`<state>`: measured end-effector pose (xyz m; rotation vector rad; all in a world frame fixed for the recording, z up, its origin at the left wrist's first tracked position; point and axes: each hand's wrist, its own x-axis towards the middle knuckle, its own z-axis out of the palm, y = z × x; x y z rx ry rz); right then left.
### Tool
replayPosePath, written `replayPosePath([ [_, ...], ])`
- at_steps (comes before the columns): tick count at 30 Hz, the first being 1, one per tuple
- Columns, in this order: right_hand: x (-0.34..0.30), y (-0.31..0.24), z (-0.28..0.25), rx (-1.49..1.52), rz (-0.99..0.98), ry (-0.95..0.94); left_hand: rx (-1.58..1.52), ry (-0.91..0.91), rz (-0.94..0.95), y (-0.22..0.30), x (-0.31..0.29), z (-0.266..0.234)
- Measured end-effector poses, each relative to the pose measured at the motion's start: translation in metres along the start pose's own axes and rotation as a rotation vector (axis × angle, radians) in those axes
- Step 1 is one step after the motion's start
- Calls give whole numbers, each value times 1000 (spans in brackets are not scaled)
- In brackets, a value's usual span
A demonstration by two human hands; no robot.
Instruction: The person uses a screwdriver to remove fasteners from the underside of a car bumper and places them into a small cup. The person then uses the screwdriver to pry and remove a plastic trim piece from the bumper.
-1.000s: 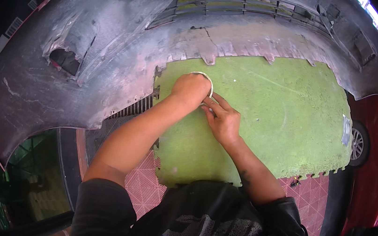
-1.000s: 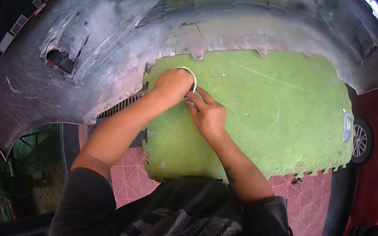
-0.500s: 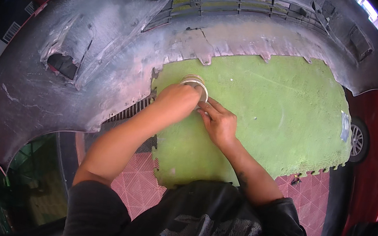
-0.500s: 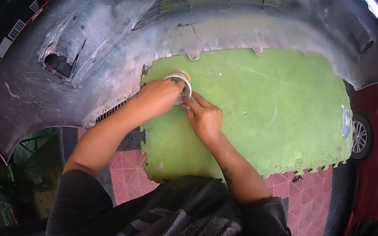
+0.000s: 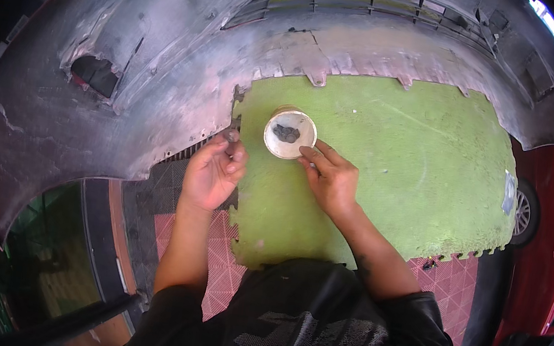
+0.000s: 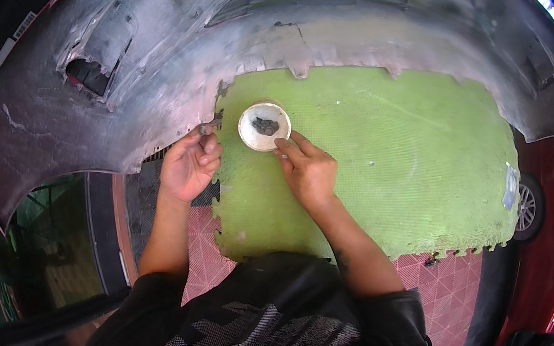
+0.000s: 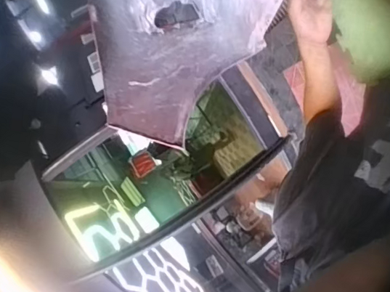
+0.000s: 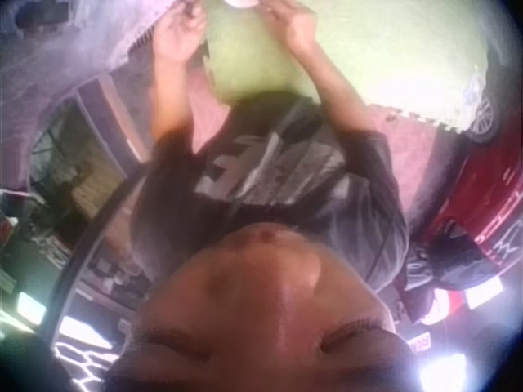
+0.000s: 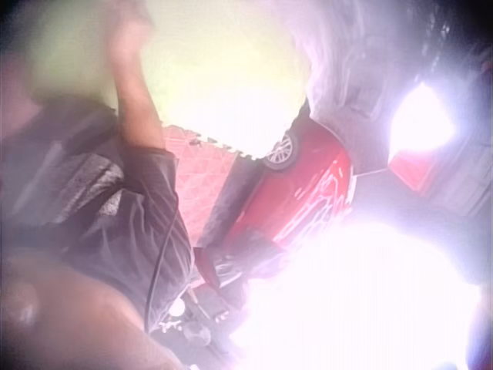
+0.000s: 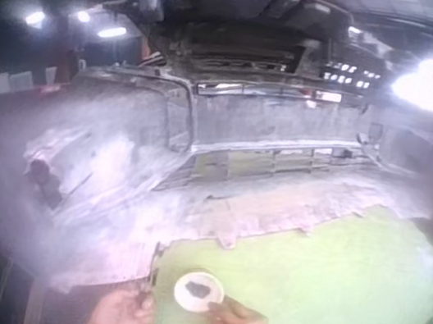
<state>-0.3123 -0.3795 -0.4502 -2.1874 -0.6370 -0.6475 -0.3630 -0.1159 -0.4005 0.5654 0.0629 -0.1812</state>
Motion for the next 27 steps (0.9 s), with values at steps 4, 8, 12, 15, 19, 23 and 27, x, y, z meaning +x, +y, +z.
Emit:
replayPosePath([
  [4, 0, -3, 2, -5, 27, -1, 28, 42, -14, -14, 1, -3],
  [8, 0, -4, 3, -39, 9, 2, -4, 63, -22, -22, 4, 4],
  [12, -5, -5, 6, -29, 61, -12, -24, 196, -25, -27, 8, 3],
  [15, -7, -8, 6, -9, 85, -33, 654, 320, 33, -29, 7, 14],
  [19, -7, -14, 7, 19, 59, -47, 1920, 185, 402, -33, 18, 56],
  [23, -4, -20, 6, -11, -10, -62, 2341, 197, 24, -31, 38, 78],
  [27, -7, -19, 7, -8, -39, -96, 2354, 124, -120, -35, 56, 60],
])
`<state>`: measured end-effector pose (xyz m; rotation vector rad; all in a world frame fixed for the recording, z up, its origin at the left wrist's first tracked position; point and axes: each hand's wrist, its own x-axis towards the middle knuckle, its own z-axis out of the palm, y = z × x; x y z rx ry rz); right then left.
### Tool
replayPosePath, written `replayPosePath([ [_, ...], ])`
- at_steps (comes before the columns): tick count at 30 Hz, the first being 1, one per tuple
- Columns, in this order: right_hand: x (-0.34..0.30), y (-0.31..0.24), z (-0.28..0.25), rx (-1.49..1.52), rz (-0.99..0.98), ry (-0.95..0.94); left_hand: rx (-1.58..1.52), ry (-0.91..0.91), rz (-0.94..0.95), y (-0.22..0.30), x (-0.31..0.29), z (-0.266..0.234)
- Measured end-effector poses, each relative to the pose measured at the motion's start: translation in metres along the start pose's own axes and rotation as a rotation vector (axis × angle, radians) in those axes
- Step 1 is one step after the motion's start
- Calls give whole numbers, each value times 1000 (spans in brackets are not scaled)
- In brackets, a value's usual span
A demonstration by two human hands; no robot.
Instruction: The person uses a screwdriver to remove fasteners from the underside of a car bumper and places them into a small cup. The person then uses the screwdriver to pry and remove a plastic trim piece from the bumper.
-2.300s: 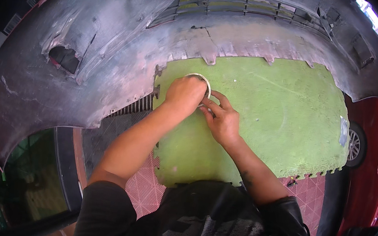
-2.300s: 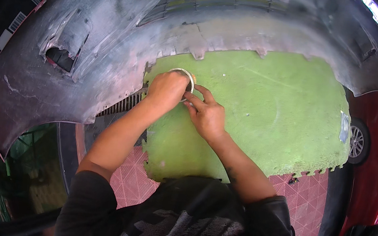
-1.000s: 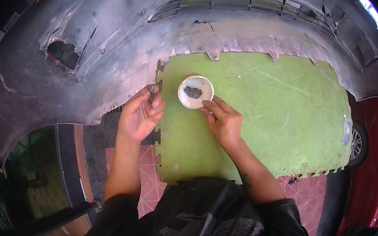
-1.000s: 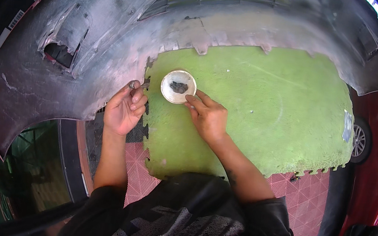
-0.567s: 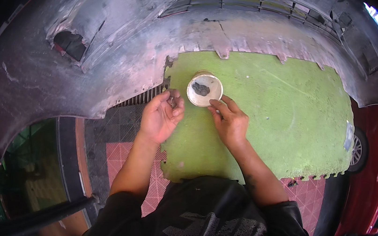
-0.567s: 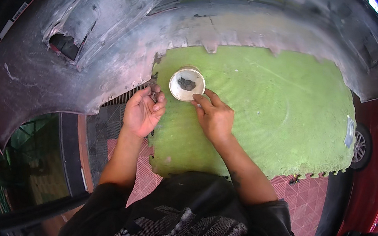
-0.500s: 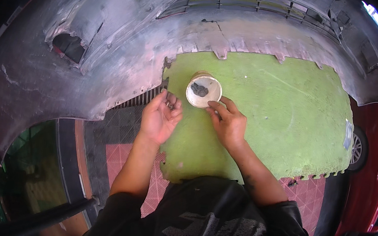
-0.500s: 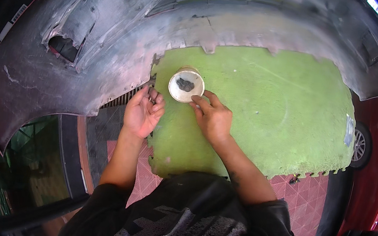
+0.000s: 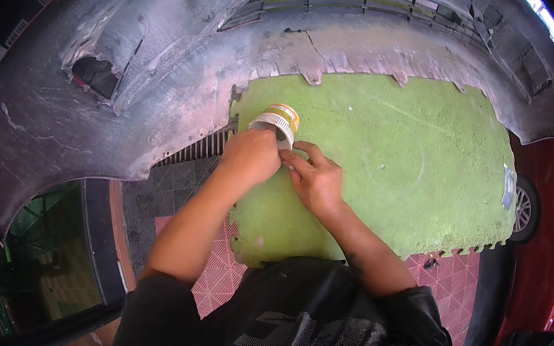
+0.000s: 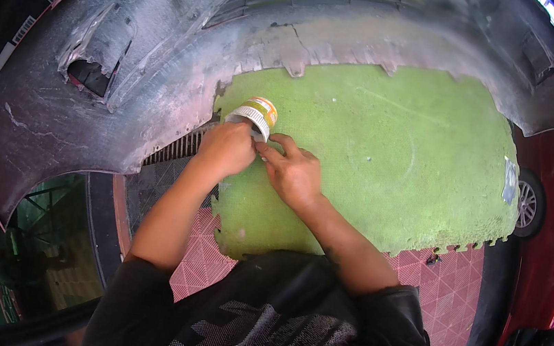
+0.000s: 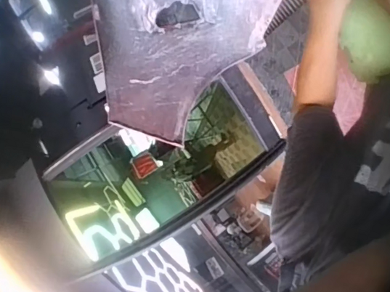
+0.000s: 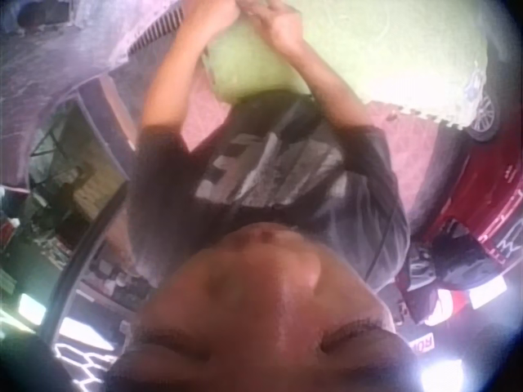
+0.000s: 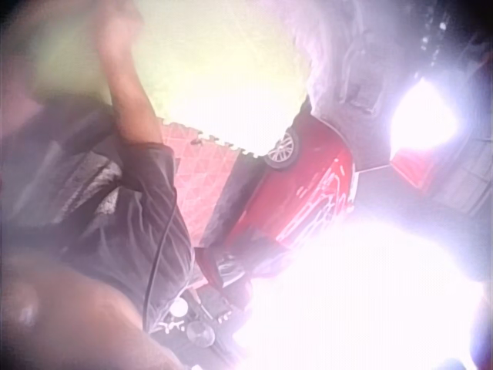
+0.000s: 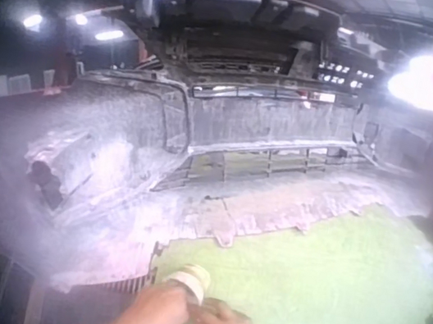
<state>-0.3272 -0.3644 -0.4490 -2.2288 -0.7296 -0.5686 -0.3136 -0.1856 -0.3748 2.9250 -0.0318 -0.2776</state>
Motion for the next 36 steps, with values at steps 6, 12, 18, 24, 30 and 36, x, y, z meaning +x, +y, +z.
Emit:
replayPosePath([
  [6, -4, 13, 4, 23, 39, 64, -338, 107, 53, 5, -14, 19],
  [12, -10, 17, 6, 66, 80, 110, -399, 118, -39, 11, -34, 24],
  [18, -7, 16, 5, 48, 77, 94, -446, 259, -26, 4, -32, 46],
  [24, -5, 15, 5, 40, 84, 77, -401, 285, -94, 11, -27, 31],
  [30, -3, 13, 6, 37, 50, 57, -259, 375, -35, 7, -19, 17],
  [36, -4, 11, 11, 10, -16, 45, -94, 150, -64, 12, -5, 11],
])
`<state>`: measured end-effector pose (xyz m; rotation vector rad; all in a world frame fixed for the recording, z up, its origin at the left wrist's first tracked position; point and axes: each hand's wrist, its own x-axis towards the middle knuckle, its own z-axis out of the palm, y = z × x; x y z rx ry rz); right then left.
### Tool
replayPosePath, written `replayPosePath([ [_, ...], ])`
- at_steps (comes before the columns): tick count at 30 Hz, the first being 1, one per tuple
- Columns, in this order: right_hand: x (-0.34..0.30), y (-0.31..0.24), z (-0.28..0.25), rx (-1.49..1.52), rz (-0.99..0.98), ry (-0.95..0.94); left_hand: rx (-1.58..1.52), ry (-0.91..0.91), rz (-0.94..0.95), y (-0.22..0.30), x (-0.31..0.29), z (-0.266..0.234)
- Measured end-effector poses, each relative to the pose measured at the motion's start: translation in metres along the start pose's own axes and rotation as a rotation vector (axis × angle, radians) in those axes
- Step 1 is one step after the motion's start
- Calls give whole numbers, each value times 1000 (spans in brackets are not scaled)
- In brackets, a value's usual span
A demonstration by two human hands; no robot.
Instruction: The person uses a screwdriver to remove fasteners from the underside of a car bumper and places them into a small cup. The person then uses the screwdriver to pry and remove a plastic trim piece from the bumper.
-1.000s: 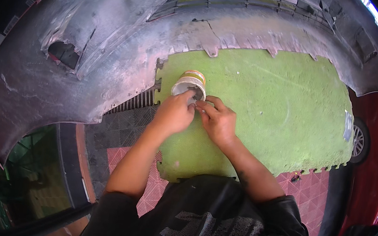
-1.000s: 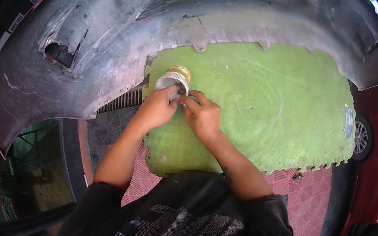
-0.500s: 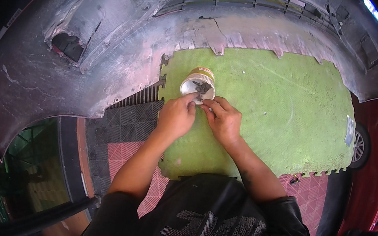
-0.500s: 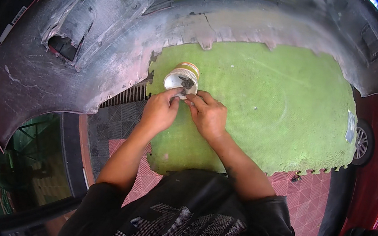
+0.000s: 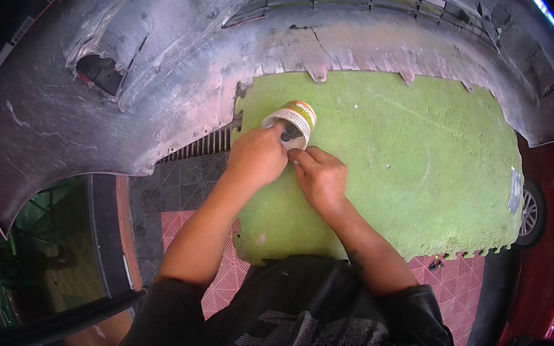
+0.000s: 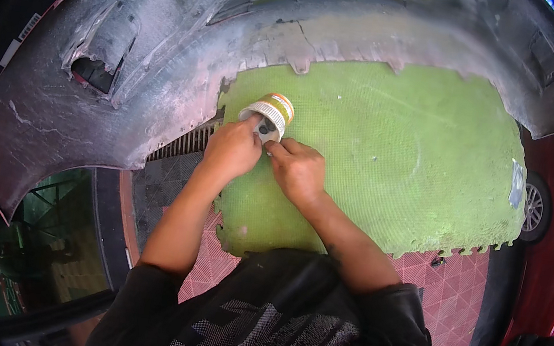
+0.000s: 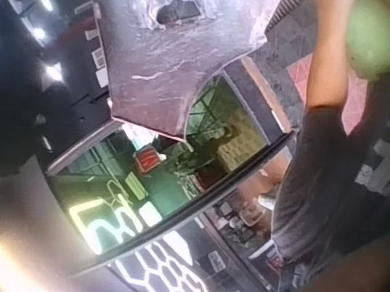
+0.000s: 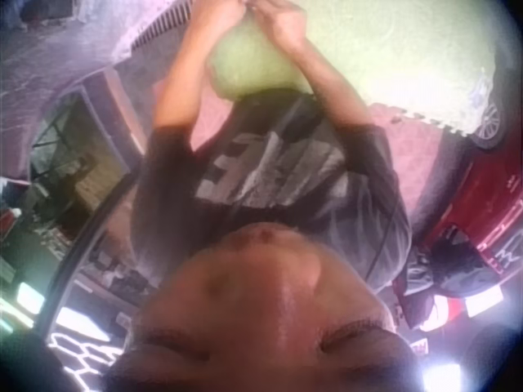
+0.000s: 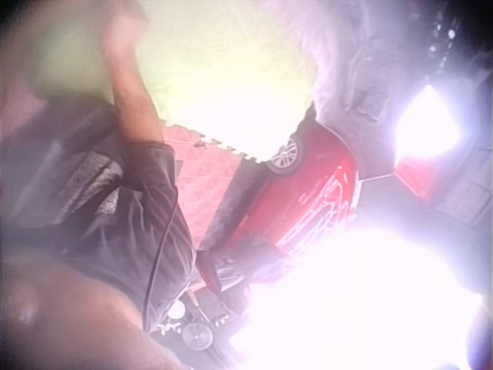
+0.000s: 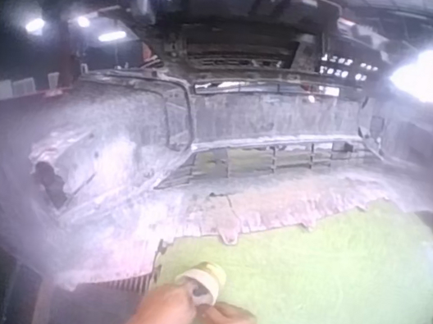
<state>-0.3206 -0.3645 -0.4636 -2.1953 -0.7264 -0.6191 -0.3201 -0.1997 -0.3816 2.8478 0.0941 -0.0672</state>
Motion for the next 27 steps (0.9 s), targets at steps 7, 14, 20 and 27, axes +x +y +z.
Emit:
replayPosePath([
  [7, 2, 3, -1, -42, -6, -26, -40, -38, 40, 0, 10, 11],
  [14, 2, 4, -2, 1, 10, -22, -56, 2, 9, -3, 13, 18],
  [20, 1, 10, 0, 57, 27, -24, -30, 10, 31, 2, 11, 22],
  [27, 2, 8, -6, 71, 72, -44, -107, 0, 78, 5, 14, 20],
])
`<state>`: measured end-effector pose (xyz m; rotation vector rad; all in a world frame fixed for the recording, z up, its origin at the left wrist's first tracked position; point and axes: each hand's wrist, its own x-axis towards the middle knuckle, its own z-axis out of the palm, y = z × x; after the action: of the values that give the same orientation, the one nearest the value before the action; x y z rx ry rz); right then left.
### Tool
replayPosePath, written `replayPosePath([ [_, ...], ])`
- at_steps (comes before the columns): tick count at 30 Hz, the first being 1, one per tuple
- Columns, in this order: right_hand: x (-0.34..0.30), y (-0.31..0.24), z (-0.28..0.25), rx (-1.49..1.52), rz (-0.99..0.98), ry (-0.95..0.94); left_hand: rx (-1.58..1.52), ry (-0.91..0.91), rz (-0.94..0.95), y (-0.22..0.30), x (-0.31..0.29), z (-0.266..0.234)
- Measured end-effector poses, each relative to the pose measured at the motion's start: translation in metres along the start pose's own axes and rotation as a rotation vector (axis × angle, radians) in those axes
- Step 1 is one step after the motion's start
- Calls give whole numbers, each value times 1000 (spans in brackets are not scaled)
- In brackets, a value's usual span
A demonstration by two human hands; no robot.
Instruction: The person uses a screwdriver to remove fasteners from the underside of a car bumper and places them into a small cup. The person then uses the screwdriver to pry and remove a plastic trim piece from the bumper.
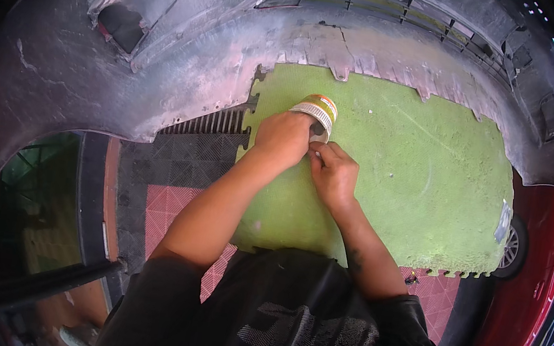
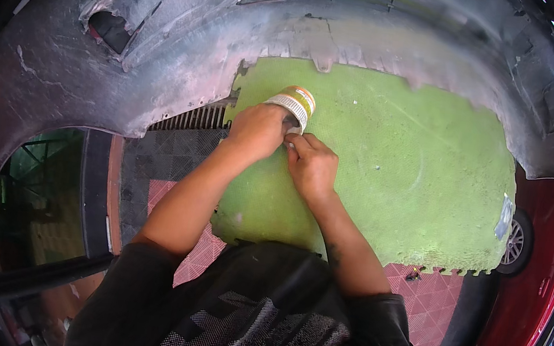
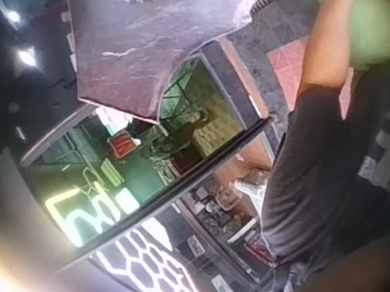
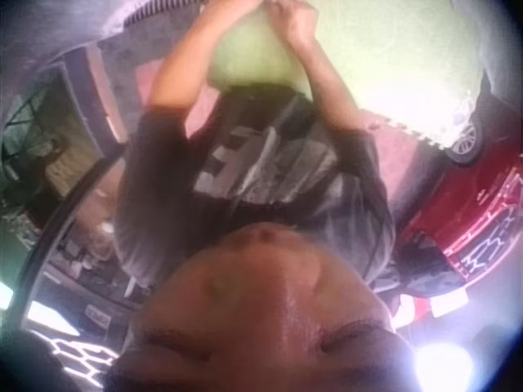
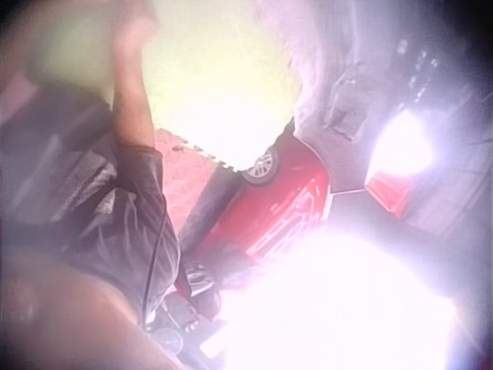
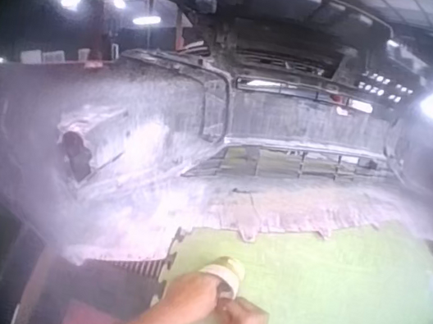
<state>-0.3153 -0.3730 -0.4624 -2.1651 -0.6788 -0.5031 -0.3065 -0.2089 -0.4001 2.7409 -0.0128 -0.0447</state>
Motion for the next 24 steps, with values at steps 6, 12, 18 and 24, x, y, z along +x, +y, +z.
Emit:
replayPosePath([
  [6, -1, 3, -1, 45, 53, -13, -135, 132, 15, -2, -19, -1],
  [12, -4, 9, -3, 127, 141, -6, -1732, -150, -347, -39, -53, -10],
  [18, -5, 7, -2, 107, 136, -40, -1673, -3, -353, -44, -47, 7],
  [24, 1, -2, -8, 71, 20, -59, -244, 395, 74, -8, -31, 14],
])
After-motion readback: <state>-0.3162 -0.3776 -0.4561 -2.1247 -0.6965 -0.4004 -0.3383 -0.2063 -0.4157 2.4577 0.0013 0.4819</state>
